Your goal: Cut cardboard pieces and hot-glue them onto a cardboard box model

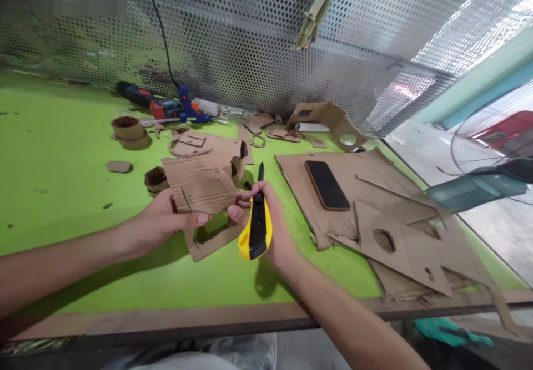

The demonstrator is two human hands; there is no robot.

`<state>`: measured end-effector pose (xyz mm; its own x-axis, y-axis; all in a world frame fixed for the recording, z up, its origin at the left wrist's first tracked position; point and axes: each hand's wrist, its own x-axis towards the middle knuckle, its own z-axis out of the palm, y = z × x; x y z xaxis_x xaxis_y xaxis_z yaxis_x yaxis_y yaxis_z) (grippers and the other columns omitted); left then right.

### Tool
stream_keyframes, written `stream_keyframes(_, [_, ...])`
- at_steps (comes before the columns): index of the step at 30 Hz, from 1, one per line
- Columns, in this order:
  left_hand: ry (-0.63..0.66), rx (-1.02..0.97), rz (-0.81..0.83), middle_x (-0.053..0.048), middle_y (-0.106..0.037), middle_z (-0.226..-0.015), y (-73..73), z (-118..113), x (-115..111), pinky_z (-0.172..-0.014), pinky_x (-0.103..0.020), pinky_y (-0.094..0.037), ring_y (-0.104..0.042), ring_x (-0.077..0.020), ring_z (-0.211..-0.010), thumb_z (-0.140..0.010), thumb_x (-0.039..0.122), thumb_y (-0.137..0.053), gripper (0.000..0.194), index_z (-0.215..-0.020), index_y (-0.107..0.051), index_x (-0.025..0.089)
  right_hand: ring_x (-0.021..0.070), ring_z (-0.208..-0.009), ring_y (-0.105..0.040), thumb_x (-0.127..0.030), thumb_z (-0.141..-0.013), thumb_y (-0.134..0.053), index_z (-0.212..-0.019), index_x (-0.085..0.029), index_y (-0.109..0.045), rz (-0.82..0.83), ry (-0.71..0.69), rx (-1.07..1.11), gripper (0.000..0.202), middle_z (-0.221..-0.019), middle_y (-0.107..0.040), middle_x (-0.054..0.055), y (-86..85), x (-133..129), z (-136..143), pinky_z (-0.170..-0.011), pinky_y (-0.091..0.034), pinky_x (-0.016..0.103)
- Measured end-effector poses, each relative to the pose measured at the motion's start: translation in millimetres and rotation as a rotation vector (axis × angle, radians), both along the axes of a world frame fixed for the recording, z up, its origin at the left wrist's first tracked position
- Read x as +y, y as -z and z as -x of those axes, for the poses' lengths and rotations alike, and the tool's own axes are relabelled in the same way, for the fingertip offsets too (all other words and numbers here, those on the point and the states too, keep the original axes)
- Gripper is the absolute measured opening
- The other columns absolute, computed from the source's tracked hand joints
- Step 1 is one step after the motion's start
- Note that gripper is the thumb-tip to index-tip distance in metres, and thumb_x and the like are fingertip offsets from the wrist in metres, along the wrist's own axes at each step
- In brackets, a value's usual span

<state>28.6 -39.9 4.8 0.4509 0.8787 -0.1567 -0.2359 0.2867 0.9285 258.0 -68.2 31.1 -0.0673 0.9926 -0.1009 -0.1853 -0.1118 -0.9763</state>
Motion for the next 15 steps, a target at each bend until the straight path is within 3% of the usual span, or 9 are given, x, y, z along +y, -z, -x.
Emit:
stream_keyframes(6, [0.02,0.075,-0.045,-0.014,-0.084,-0.131,-0.7,-5,-7,-0.104,-0.047,-0.067,-0.081,-0.0336,-0.117,-0.071,0.023,-0.105,0.06,-0.125,-0.078,0.017,0.014,-0.074,-0.048,-0.026,-0.061,-0.104,-0.094,-0.028,-0.049,-0.065,0.015,-0.156,0.064,-0.094,-0.053,-0.004,-0.4,0,1,-0.061,-0.046,0.027])
stream_keyframes(10, [0.05,0.086,-0.05,-0.014,-0.084,-0.128,-0.6,-7,-8,-0.099,-0.045,-0.068,-0.082,-0.0336,-0.113,-0.069,0.025,-0.105,0.061,-0.123,-0.076,0.017,0.016,-0.075,-0.043,-0.024,-0.068,-0.1,-0.093,-0.028,-0.049,-0.166,0.027,-0.261,0.057,-0.088,-0.048,-0.004,4.2,-2,4,-0.062,-0.038,0.028])
stream_keyframes(15, [-0.007,0.049,-0.058,-0.013,-0.084,-0.128,-3.8,-9,-9,-0.105,-0.046,-0.066,-0.081,-0.0329,-0.116,-0.068,0.023,-0.105,0.065,-0.126,-0.074,0.018,0.0159,-0.069,-0.039,-0.026,-0.074,-0.098,-0.096,-0.03,-0.042,-0.089,0.002,-0.199,0.06,-0.084,-0.042,-0.005,9.2,-3,4,-0.059,-0.035,0.03])
